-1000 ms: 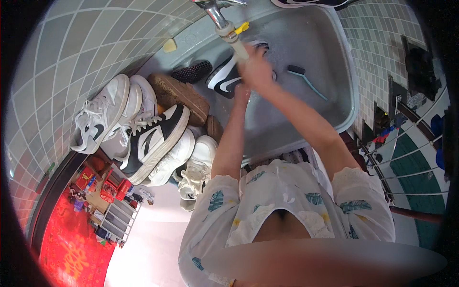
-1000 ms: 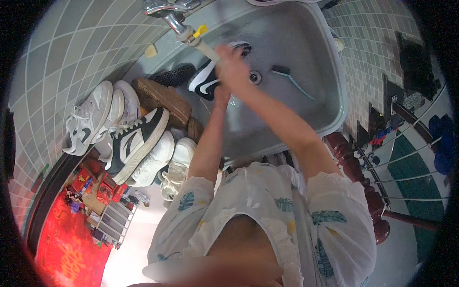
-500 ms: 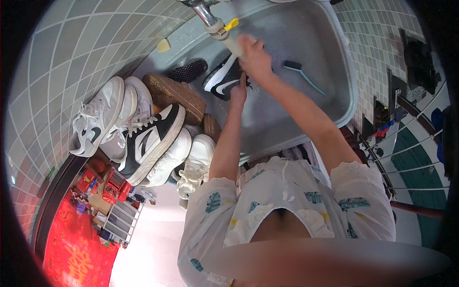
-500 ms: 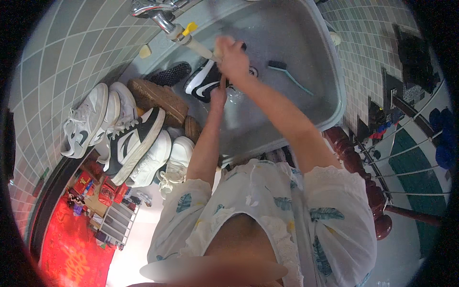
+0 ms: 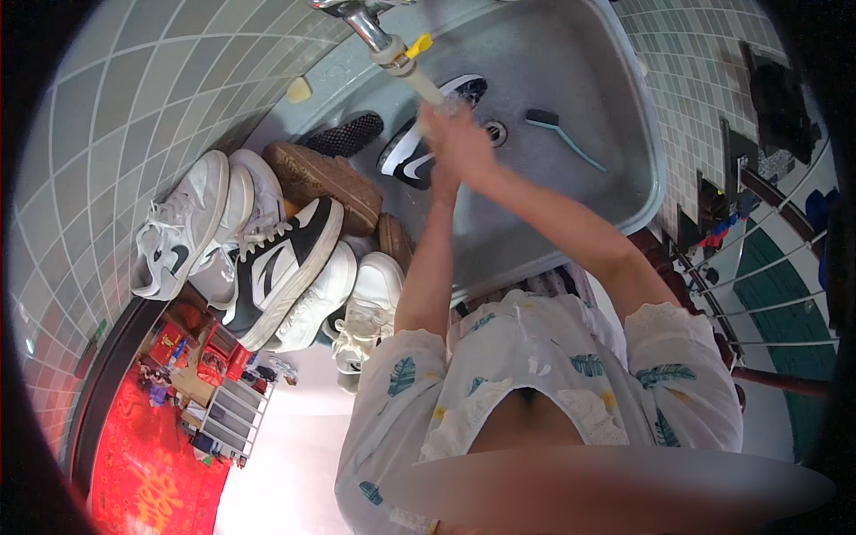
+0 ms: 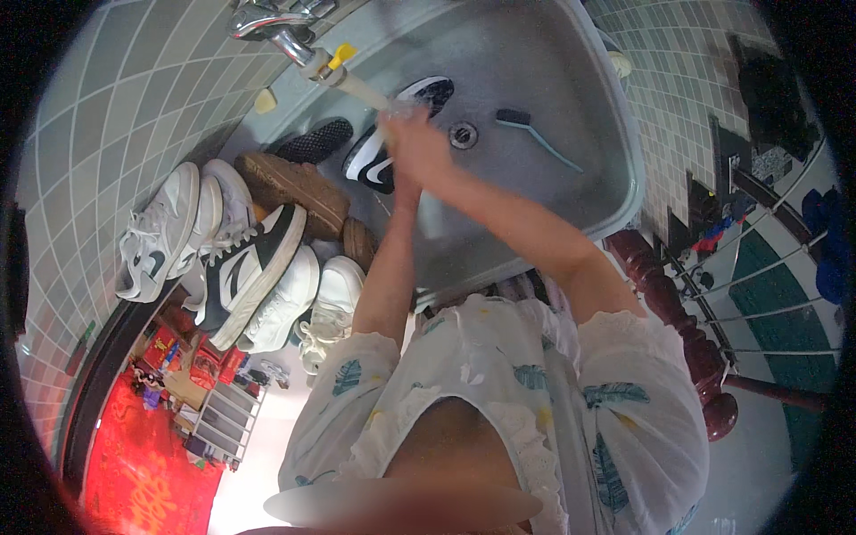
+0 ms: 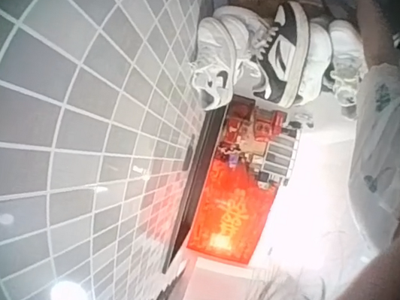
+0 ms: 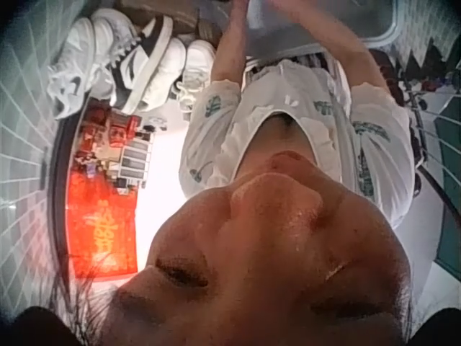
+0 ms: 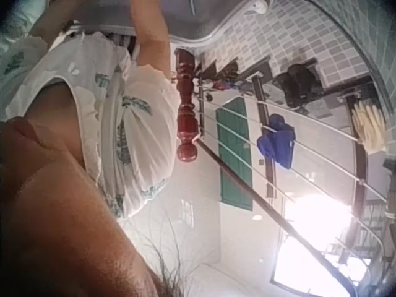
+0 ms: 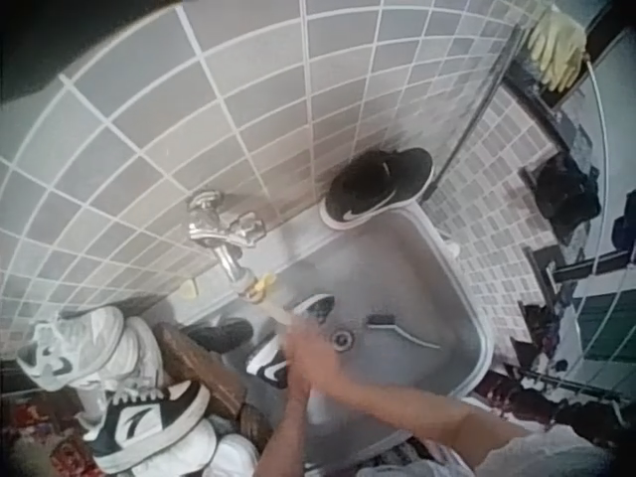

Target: Cleaning a black and white sneaker in a sink using a brush and soap.

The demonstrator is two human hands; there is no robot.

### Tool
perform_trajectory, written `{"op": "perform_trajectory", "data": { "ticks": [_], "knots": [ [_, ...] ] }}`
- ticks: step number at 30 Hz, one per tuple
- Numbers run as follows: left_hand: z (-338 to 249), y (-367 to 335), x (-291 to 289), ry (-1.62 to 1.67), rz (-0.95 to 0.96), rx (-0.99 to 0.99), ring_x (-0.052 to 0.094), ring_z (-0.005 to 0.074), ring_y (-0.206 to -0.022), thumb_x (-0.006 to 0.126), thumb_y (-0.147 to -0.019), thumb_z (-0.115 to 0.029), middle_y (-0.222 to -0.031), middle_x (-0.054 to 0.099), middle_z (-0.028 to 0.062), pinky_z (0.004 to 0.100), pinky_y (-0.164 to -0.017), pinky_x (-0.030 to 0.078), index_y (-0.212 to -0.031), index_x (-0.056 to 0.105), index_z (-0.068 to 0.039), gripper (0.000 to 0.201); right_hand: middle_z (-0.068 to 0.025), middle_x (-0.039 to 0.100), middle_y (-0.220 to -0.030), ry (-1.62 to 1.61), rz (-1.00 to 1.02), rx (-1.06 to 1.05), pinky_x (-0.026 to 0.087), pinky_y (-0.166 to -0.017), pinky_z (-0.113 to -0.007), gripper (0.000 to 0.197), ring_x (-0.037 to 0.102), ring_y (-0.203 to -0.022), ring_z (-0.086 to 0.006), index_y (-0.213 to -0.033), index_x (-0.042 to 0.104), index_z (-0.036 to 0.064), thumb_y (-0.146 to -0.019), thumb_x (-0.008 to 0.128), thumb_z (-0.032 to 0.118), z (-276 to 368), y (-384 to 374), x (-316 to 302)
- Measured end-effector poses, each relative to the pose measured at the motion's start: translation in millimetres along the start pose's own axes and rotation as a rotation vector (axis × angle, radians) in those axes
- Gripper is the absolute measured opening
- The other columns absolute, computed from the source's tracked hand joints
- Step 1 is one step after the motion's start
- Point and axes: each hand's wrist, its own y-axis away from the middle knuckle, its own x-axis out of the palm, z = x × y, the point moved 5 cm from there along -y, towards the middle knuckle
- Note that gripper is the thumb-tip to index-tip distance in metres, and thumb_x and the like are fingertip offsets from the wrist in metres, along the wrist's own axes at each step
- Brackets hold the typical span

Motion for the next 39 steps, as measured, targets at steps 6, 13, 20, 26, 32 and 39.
{"op": "perform_trajectory", "data": {
  "ticks": [6, 13, 20, 26, 32, 39],
  "knots": [
    [14.3, 17.0, -7.7, -0.089, 0.070, -0.677, 0.059, 0.0254, -0.062, 0.055, -0.088, -0.049, -0.055, 0.054, 0.0092, 0.0365, -0.061, 0.043, -0.087, 0.064, 0.004, 0.053, -0.0186, 0.051, -0.116, -0.073, -0.127, 0.180, 0.052, -0.072, -0.046, 0.062, 0.054, -0.101, -0.0412, -0.132, 0.036, 0.0183, -0.076, 0.061, 0.016, -62.9, -46.5, -3.2],
    [-18.2, 82.7, 2.9, 0.201, -0.235, -0.567, 0.062, 0.0225, -0.087, 0.070, -0.079, -0.038, -0.088, 0.065, 0.0184, 0.0325, -0.082, 0.045, -0.093, 0.062, 0.007, 0.048, -0.0210, 0.049, -0.114, -0.158, -0.078, 0.201, 0.051, -0.075, -0.048, 0.060, 0.056, -0.093, -0.0437, -0.133, 0.038, 0.0247, -0.078, 0.063, 0.025, -60.9, -42.7, -5.3],
    [-107.6, -39.8, -15.8, -0.647, -0.502, 0.260, 0.062, 0.0325, -0.082, 0.063, -0.077, -0.013, -0.083, 0.065, 0.0138, 0.0435, -0.078, 0.048, -0.099, 0.061, -0.003, 0.023, -0.0246, 0.048, -0.107, -0.189, -0.212, 0.247, 0.051, -0.072, -0.048, 0.061, 0.058, -0.085, -0.0461, -0.135, 0.036, 0.0278, -0.079, 0.062, 0.023, -93.0, -13.5, -7.7],
    [-30.7, -67.7, 0.1, -0.478, 0.006, -0.075, 0.063, 0.0359, -0.078, 0.061, -0.078, -0.021, -0.080, 0.064, 0.0170, 0.0478, -0.065, 0.048, -0.104, 0.059, -0.007, 0.030, -0.0246, 0.049, -0.110, -0.184, -0.116, 0.161, 0.050, -0.075, -0.048, 0.059, 0.057, -0.088, -0.0430, -0.133, 0.038, 0.0197, -0.079, 0.060, 0.024, -59.9, -11.3, -13.1],
    [-86.0, -71.7, -15.1, -0.651, -0.105, -0.001, 0.063, 0.0349, -0.074, 0.063, -0.079, -0.026, -0.077, 0.064, 0.0135, 0.0457, -0.062, 0.049, -0.102, 0.058, -0.010, 0.029, -0.0307, 0.047, -0.111, -0.294, -0.164, 0.280, 0.048, -0.079, -0.050, 0.066, 0.055, -0.093, -0.0485, -0.137, 0.034, 0.0243, -0.078, 0.062, 0.029, -65.6, -14.4, -10.6],
    [-109.6, -58.9, -31.3, -0.563, -0.118, 0.031, 0.060, 0.0364, -0.089, 0.068, -0.073, -0.014, -0.105, 0.058, 0.0136, 0.0444, -0.069, 0.049, -0.111, 0.053, -0.009, 0.041, -0.0227, 0.049, -0.121, -0.361, -0.206, 0.317, 0.047, -0.083, -0.048, 0.062, 0.052, -0.101, -0.0456, -0.137, 0.035, 0.0153, -0.080, 0.057, 0.025, -69.7, -40.3, -46.3]
  ]
}}
